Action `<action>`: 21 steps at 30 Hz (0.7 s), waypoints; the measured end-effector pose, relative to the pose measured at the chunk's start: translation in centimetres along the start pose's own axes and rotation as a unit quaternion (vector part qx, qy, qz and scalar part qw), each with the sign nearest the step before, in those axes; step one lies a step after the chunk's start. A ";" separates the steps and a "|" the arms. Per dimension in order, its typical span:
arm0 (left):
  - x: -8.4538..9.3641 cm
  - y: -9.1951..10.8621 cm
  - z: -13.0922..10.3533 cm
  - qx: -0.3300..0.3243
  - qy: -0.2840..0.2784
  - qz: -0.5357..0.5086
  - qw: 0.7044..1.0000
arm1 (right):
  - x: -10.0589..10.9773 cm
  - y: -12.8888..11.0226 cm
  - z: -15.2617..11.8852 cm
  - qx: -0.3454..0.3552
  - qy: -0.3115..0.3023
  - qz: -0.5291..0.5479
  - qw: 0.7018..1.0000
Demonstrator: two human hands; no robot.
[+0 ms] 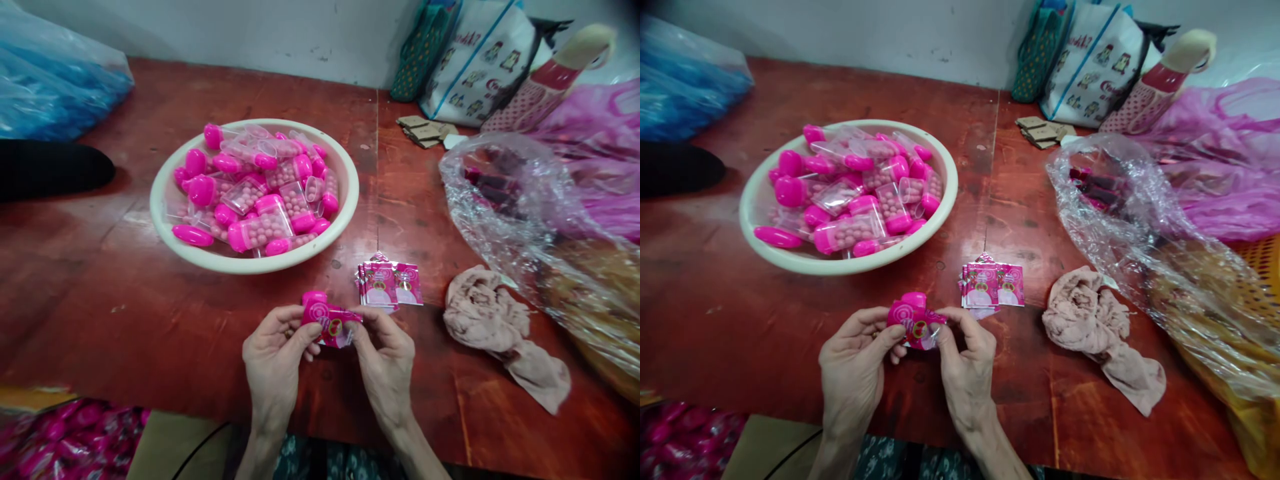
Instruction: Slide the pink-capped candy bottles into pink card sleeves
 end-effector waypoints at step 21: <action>0.5 1.2 0.4 -0.140 -0.035 -0.065 0.987 | -0.4 -1.9 0.2 0.095 -0.006 -0.061 0.994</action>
Point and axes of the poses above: each hand's wrist, its own z-axis towards the middle knuckle, its own x-axis out of the back of the hand, y = z × x, the point moved 4 cm from there along z, towards the middle knuckle, and after that the axes turned 10 degrees about -z, right-handed, at the moved point
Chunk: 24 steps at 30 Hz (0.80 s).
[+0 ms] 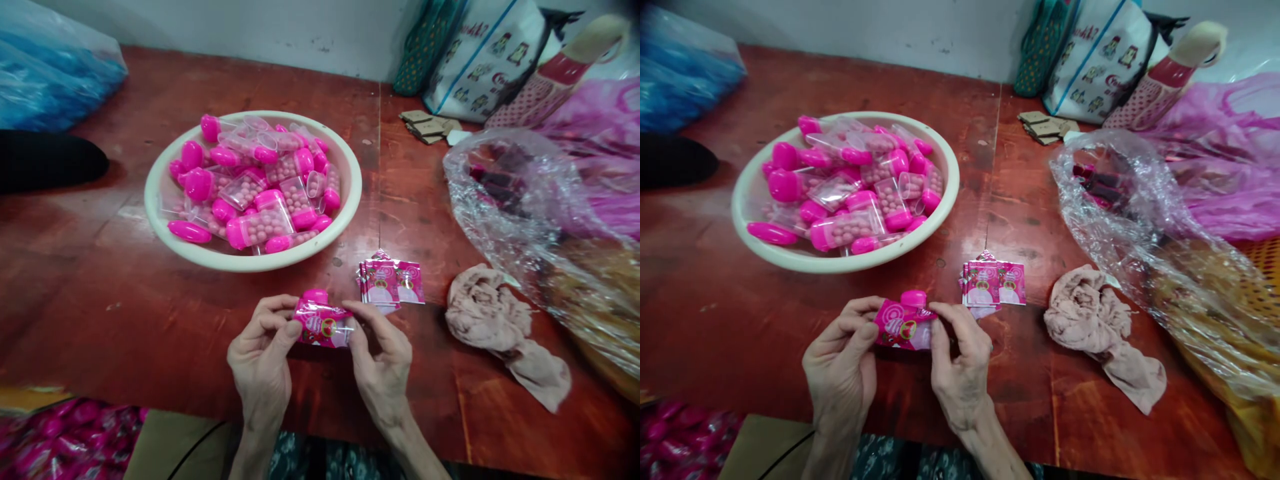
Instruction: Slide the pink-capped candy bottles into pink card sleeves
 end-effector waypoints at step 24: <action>-0.2 0.4 -0.3 -0.022 -0.062 0.067 0.996 | -1.6 0.9 -0.1 -0.199 -0.109 0.199 0.953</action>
Point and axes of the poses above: each hand's wrist, its own z-axis towards the middle knuckle, its own x-axis out of the back of the hand, y = z × x, the point moved 4 cm from there along z, towards the middle knuckle, and after that the axes turned 10 degrees about -z, right-handed, at the moved point
